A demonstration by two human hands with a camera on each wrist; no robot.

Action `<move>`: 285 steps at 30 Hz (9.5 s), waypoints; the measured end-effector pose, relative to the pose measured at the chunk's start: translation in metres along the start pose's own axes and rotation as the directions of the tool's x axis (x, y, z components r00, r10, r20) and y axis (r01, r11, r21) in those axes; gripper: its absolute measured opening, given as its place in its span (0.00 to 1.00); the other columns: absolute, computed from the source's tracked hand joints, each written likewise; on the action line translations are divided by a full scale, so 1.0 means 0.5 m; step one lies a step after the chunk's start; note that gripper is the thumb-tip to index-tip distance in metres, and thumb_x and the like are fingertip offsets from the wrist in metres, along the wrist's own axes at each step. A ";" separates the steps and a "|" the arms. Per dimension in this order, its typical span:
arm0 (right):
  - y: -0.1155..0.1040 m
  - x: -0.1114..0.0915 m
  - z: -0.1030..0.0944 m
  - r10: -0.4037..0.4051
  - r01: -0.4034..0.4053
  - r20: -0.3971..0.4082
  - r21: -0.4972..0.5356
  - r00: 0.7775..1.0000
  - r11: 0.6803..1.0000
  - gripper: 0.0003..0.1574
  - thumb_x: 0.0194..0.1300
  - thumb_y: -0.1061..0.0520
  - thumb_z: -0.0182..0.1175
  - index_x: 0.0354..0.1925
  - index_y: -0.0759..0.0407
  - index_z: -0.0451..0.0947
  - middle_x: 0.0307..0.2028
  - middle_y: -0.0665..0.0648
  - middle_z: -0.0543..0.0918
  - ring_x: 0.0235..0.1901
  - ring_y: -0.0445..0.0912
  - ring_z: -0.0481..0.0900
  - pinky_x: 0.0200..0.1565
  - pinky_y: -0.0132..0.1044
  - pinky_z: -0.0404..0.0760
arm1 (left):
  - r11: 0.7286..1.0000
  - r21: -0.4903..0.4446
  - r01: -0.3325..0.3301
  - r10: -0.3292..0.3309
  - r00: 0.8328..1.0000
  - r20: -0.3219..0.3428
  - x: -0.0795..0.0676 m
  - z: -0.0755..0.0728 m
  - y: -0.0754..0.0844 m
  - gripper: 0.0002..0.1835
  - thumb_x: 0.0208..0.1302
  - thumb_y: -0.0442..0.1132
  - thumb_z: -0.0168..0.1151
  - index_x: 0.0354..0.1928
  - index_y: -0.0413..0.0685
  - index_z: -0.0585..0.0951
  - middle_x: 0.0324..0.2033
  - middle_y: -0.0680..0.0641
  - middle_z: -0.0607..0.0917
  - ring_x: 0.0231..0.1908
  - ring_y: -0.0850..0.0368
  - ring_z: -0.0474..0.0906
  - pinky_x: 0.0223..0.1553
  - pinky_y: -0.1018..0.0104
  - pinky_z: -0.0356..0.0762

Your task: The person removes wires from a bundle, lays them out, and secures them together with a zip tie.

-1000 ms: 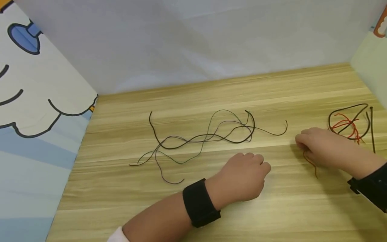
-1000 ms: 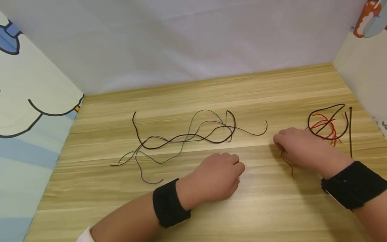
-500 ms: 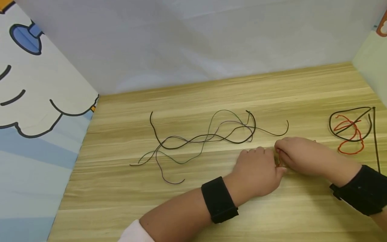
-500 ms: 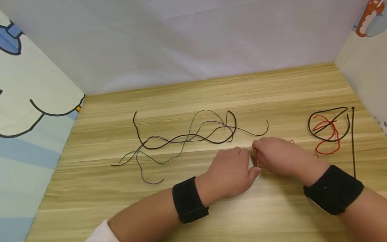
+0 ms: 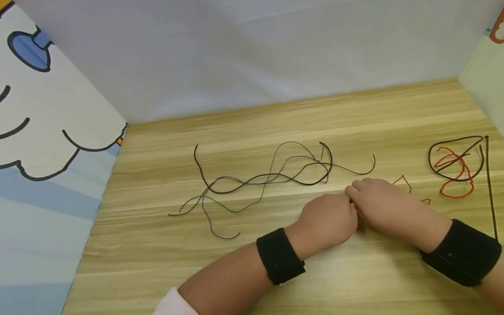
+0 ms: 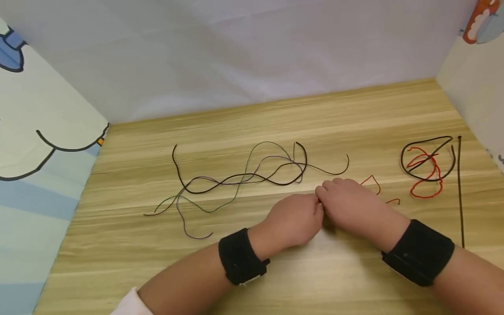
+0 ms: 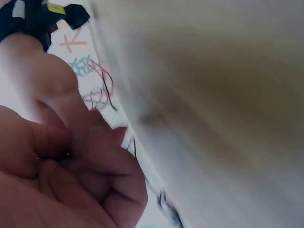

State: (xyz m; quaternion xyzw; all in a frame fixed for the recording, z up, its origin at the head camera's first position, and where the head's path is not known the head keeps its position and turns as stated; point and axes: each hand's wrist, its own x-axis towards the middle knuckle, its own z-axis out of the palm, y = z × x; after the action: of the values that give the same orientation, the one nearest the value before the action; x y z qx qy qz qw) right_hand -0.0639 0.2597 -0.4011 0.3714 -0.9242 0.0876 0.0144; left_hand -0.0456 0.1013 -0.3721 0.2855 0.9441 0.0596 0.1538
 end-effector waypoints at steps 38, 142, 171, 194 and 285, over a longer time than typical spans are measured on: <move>0.130 -0.008 -0.014 0.109 -0.109 0.005 0.031 0.994 0.994 0.08 0.65 0.61 0.56 0.28 0.57 0.71 0.22 0.51 0.74 0.24 0.47 0.75 0.29 0.45 0.76 | 0.873 0.081 0.480 -0.473 0.876 -0.093 -0.244 -0.064 -0.377 0.11 0.71 0.43 0.50 0.36 0.49 0.81 0.25 0.45 0.84 0.25 0.49 0.79 0.22 0.53 0.77; 0.270 -0.173 -0.082 0.862 -0.839 0.035 0.254 0.506 0.482 0.28 0.70 0.48 0.45 0.44 0.73 0.76 0.39 0.79 0.78 0.31 0.65 0.74 0.24 0.48 0.67 | 0.970 0.108 0.220 -0.192 0.955 -0.225 -0.249 -0.037 -0.247 0.12 0.58 0.42 0.60 0.41 0.44 0.81 0.32 0.49 0.81 0.33 0.51 0.79 0.32 0.54 0.79; 0.270 -0.194 -0.092 0.770 -0.744 -0.029 0.238 0.637 0.625 0.20 0.64 0.58 0.48 0.18 0.65 0.73 0.34 0.72 0.70 0.32 0.63 0.65 0.26 0.53 0.62 | 0.978 0.062 0.199 -0.182 0.960 -0.212 -0.251 -0.039 -0.238 0.09 0.58 0.41 0.59 0.39 0.48 0.82 0.31 0.51 0.83 0.31 0.52 0.78 0.30 0.56 0.78; 0.201 -0.210 -0.121 0.791 -0.768 -0.228 0.199 0.567 0.608 0.13 0.60 0.62 0.55 0.24 0.72 0.69 0.28 0.67 0.63 0.30 0.58 0.58 0.30 0.55 0.57 | 0.981 0.051 0.188 -0.171 0.958 -0.231 -0.255 -0.040 -0.234 0.09 0.57 0.41 0.60 0.37 0.48 0.82 0.30 0.51 0.83 0.31 0.52 0.80 0.29 0.56 0.78; 0.081 -0.097 0.003 -0.002 0.003 -0.007 0.115 1.000 0.993 0.07 0.61 0.55 0.62 0.28 0.44 0.75 0.24 0.40 0.73 0.28 0.38 0.73 0.33 0.43 0.74 | 0.888 0.405 -0.218 0.172 0.974 0.147 0.049 -0.006 0.021 0.10 0.69 0.46 0.52 0.30 0.64 0.80 0.28 0.61 0.84 0.30 0.59 0.77 0.40 0.61 0.71</move>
State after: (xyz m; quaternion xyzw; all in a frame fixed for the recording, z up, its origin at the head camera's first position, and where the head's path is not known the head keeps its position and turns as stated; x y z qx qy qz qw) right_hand -0.0565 0.3212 -0.4133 0.3726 -0.9170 0.1420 -0.0038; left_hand -0.0605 0.1238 -0.3735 0.4082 0.8916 -0.1444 0.1327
